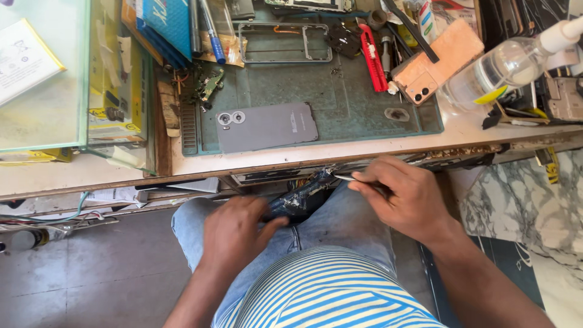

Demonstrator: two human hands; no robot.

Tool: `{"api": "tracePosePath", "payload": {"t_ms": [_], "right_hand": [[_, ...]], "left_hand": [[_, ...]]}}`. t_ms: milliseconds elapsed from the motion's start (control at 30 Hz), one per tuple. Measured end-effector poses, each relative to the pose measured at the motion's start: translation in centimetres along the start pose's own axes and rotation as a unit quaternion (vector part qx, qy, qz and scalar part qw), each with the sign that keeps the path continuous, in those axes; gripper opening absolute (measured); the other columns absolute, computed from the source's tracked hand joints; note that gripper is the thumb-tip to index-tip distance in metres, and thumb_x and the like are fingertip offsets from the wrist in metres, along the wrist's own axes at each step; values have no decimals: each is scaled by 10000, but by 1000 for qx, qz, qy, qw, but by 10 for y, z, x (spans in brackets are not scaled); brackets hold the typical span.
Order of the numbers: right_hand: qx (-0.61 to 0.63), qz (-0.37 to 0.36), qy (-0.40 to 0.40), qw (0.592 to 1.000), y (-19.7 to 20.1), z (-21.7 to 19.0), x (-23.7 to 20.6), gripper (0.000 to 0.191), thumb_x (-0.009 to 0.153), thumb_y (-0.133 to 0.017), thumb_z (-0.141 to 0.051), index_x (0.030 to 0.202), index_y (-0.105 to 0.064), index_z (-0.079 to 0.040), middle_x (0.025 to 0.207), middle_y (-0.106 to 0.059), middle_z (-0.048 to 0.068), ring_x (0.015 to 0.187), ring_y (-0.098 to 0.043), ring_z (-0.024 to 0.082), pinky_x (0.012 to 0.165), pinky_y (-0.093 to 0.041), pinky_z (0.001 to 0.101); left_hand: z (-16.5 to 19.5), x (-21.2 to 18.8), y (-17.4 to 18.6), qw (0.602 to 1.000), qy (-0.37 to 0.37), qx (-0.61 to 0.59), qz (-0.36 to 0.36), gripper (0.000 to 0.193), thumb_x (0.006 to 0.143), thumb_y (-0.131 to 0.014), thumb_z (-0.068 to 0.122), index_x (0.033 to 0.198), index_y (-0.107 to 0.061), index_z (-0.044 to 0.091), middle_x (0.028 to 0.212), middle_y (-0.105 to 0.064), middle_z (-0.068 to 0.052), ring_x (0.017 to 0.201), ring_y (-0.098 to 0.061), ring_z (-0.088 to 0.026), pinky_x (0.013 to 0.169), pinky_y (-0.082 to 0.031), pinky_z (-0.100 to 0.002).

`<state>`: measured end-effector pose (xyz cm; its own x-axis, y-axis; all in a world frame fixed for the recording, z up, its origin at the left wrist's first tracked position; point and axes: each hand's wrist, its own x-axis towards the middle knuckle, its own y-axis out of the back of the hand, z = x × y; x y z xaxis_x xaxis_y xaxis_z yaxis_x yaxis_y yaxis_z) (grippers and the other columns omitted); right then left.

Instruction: The person uses a metal prying tool to carefully separate the back cover of a smartphone from its frame. They work along the edges, prying and lifting the cover until it detaches, then set the cover aside.

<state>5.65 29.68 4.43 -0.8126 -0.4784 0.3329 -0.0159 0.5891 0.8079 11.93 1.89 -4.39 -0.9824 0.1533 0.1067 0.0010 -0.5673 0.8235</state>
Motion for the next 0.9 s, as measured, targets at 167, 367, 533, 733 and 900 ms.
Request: {"api": "tracePosePath", "payload": {"t_ms": [167, 367, 533, 733, 900], "right_hand": [[27, 3, 12, 1000, -7, -3, 9, 191, 865, -819, -138, 948, -700, -13, 897, -720, 92, 737, -712, 206, 613, -548, 307], [42, -2, -20, 999, -7, 0, 10, 185, 864, -816, -128, 966, -715, -11, 859, -703, 89, 682, -673, 188, 582, -515, 301], [60, 17, -45, 997, -10, 17, 12, 206, 953, -709, -52, 1154, -705, -7, 960, -684, 108, 767, -662, 163, 637, -518, 293], [462, 53, -185, 866, -31, 48, 23, 203, 1035, -611, -55, 1233, -653, -63, 1097, -731, 96, 828, -733, 156, 708, -639, 314], [587, 117, -144, 788, -45, 72, 30, 318, 947, -697, 20, 1258, -652, -35, 1181, -742, 138, 1041, -752, 228, 911, -634, 367]], "left_hand": [[20, 30, 10, 996, -38, -19, 78, 644, 840, -777, 391, 1382, -617, 82, 790, -717, -92, 667, -693, -306, 543, -510, -423], [22, 38, 18, 997, -23, -54, 49, 237, 884, -764, 357, 1026, -739, 169, 765, -731, -25, 613, -696, -239, 526, -495, -397], [21, 43, 33, 996, -39, -56, 63, 264, 866, -792, 385, 810, -739, 133, 743, -711, -21, 642, -676, -219, 540, -481, -378], [15, 92, 42, 978, -162, 48, 123, 376, 844, -788, 399, 1072, -740, 105, 1135, -692, -89, 1090, -590, -304, 896, -462, -456], [14, 113, 26, 972, -169, 88, 136, 522, 841, -756, 436, 1254, -702, 120, 1385, -620, -114, 1300, -522, -328, 1033, -362, -524]]}}
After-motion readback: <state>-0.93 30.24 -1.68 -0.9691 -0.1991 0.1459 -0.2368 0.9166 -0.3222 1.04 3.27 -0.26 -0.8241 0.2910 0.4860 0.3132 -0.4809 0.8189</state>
